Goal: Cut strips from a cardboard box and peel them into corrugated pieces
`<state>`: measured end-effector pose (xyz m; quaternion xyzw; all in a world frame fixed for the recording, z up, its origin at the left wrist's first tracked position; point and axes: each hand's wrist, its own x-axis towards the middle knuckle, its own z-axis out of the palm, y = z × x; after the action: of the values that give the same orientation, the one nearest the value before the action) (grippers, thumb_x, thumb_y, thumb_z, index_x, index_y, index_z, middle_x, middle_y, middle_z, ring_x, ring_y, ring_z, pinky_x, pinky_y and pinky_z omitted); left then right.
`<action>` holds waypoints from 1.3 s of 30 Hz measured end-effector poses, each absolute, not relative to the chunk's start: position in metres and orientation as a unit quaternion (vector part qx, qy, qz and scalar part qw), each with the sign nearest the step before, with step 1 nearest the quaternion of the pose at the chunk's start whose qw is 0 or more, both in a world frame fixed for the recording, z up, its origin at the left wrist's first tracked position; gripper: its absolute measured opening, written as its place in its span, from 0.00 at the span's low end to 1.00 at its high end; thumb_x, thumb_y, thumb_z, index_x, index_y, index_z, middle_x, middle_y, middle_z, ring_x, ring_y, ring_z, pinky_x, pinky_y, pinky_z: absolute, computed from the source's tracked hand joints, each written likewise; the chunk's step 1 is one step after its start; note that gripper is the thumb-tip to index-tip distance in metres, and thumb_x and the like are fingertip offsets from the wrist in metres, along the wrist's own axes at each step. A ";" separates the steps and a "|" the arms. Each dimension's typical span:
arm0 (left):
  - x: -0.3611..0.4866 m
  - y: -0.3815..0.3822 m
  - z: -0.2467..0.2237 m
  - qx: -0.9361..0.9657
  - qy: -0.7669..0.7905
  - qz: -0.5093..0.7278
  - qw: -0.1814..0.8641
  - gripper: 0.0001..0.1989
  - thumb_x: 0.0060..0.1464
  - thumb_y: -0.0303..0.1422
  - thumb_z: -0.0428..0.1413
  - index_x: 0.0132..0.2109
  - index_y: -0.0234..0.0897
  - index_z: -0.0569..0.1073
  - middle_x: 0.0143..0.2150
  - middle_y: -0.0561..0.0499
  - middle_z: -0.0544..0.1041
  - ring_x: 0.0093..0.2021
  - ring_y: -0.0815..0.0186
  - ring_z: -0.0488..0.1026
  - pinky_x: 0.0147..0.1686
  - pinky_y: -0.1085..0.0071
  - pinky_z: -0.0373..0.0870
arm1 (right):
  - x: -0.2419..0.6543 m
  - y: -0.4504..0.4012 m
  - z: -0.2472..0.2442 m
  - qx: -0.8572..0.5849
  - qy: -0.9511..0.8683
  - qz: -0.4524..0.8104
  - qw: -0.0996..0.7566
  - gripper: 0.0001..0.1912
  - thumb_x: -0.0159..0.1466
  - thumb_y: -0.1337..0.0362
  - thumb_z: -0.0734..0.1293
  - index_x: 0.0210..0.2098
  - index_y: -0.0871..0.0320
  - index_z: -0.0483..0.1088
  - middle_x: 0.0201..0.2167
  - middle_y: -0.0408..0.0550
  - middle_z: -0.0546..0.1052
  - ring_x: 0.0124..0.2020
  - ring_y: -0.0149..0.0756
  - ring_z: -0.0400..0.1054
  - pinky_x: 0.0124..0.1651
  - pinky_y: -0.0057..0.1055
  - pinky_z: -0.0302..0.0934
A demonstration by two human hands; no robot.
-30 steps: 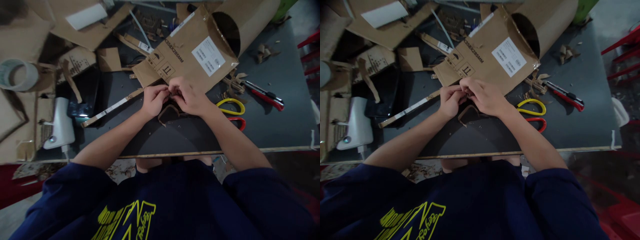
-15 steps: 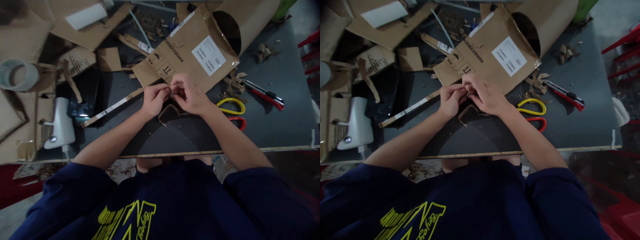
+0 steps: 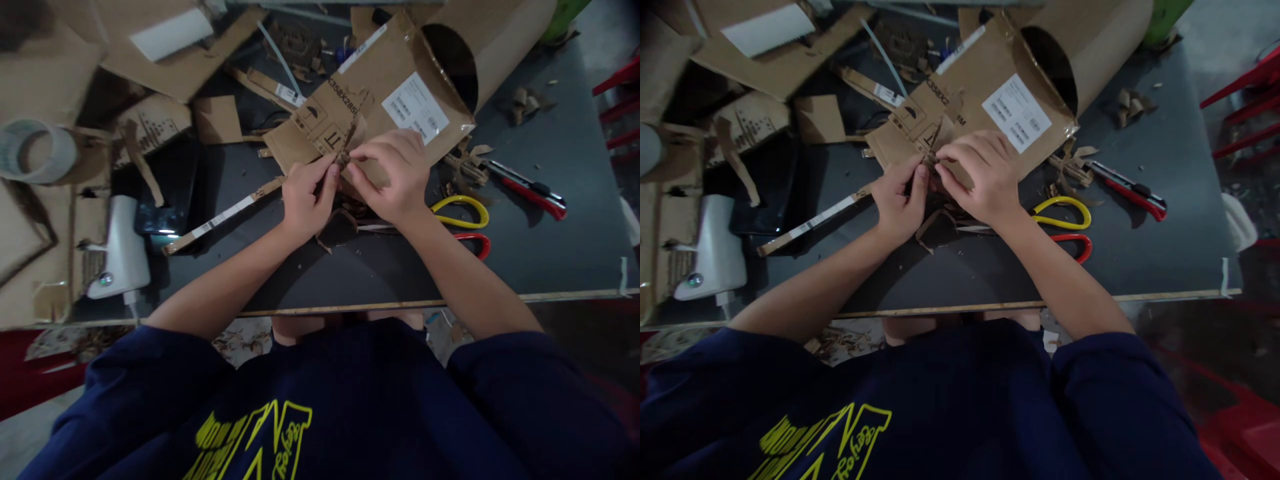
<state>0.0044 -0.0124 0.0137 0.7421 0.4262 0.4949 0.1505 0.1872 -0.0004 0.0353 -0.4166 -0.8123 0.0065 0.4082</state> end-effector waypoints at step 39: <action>0.006 -0.011 -0.001 0.753 0.429 0.491 0.088 0.21 0.70 0.47 0.44 0.52 0.42 0.77 0.32 0.50 0.79 0.34 0.64 0.77 0.47 0.62 0.69 | 0.191 0.000 0.020 -0.440 -0.802 0.073 0.397 0.23 0.73 0.47 0.55 0.51 0.51 0.75 0.45 0.54 0.80 0.54 0.50 0.73 0.64 0.55 0.63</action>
<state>0.0060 -0.0111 -0.0010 0.7533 0.4285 0.4911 0.0881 0.1908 -0.0005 0.0198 -0.4397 -0.8021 0.0731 0.3974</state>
